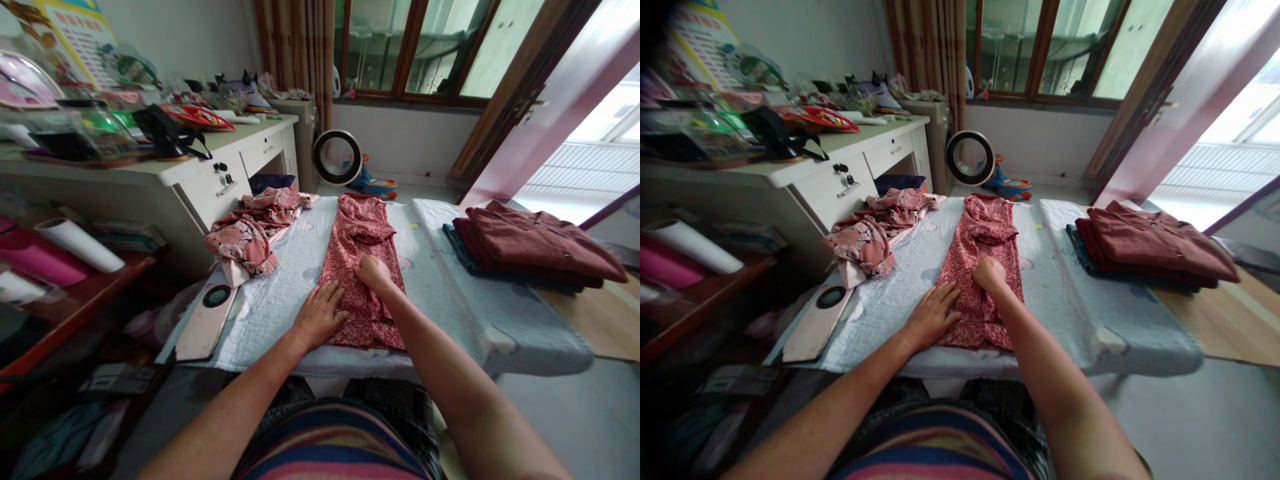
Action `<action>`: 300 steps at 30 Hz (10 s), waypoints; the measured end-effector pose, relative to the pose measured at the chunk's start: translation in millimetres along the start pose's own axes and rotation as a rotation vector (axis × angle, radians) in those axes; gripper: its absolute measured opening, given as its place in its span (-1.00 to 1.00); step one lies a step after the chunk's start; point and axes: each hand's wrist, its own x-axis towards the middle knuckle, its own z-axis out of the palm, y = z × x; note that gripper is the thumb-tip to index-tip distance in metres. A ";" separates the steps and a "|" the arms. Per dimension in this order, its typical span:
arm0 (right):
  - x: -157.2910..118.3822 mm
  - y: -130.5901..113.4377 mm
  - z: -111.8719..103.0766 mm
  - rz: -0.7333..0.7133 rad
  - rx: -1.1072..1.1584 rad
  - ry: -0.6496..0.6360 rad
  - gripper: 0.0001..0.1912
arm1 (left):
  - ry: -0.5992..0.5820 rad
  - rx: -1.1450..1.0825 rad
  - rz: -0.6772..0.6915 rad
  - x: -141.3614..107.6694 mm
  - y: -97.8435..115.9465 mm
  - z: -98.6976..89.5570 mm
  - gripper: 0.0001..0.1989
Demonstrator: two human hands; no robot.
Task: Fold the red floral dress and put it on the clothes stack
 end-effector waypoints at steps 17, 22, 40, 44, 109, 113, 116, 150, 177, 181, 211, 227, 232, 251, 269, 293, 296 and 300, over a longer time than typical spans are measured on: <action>0.4 24.3 3.8 -0.133 0.008 0.168 -0.77 | 0.016 0.047 -0.010 -1.2 2.6 1.9 -0.38; 6.4 25.4 5.9 -0.433 0.038 0.085 -0.75 | 0.031 0.077 -0.014 -3.7 2.5 3.6 -0.32; 71.3 15.0 10.5 -0.515 0.115 0.172 -0.72 | 0.151 0.030 -0.329 36.5 -18.8 -35.8 -0.81; 87.1 -0.8 9.7 -0.542 0.090 0.152 -0.69 | 0.090 0.122 -0.466 67.6 -30.1 -34.2 -0.74; 157.0 107.5 14.8 -0.162 1.286 0.252 -0.49 | 0.180 0.081 -0.295 209.9 -88.5 11.3 -0.67; 158.2 109.7 17.3 -0.080 1.051 0.303 -0.74 | 0.188 0.088 -0.284 210.1 -89.0 12.9 -0.65; 158.0 107.3 12.8 -0.074 1.041 0.412 -0.73 | 0.201 0.087 -0.249 210.3 -90.1 14.8 -0.63; 145.5 94.2 19.9 -0.169 0.324 0.385 -0.15 | 0.213 0.078 -0.248 212.1 -90.1 15.7 -0.63; 135.7 172.5 -38.9 0.336 0.213 1.230 -0.75 | 0.227 0.068 -0.233 212.6 -93.1 17.9 -0.63; 137.9 162.6 -41.8 0.225 0.203 1.203 -0.68 | 0.221 0.066 -0.235 212.9 -93.1 17.4 -0.63; 143.5 80.1 15.6 -0.224 0.243 0.495 -0.66 | 0.244 -0.019 -0.266 212.5 -97.6 16.9 -0.61; 135.3 66.7 8.5 -0.522 0.266 0.350 -0.77 | 0.302 0.034 -0.309 213.2 -98.1 8.2 -0.70; 133.5 63.6 15.8 -0.508 0.171 0.208 -0.80 | 0.277 -0.072 -0.105 214.5 -95.4 8.7 -0.72; 136.1 69.3 18.2 -0.416 0.076 0.196 -0.75 | 0.146 -0.081 0.064 217.5 -82.0 14.2 -0.76; 126.2 59.6 15.4 -0.460 0.070 0.064 -0.50 | 0.155 0.085 -0.242 212.7 -86.3 17.7 -0.65; 137.6 84.8 18.8 -0.329 0.108 0.206 -0.72 | 0.148 -0.001 -0.018 216.6 -73.5 10.0 -0.77; 142.6 96.4 18.0 -0.320 0.146 0.209 -0.76 | 0.152 0.019 -0.040 215.4 -74.5 11.9 -0.70; 149.9 105.5 8.6 -0.349 0.202 0.150 -0.83 | 0.149 0.040 -0.055 214.9 -76.1 16.3 -0.60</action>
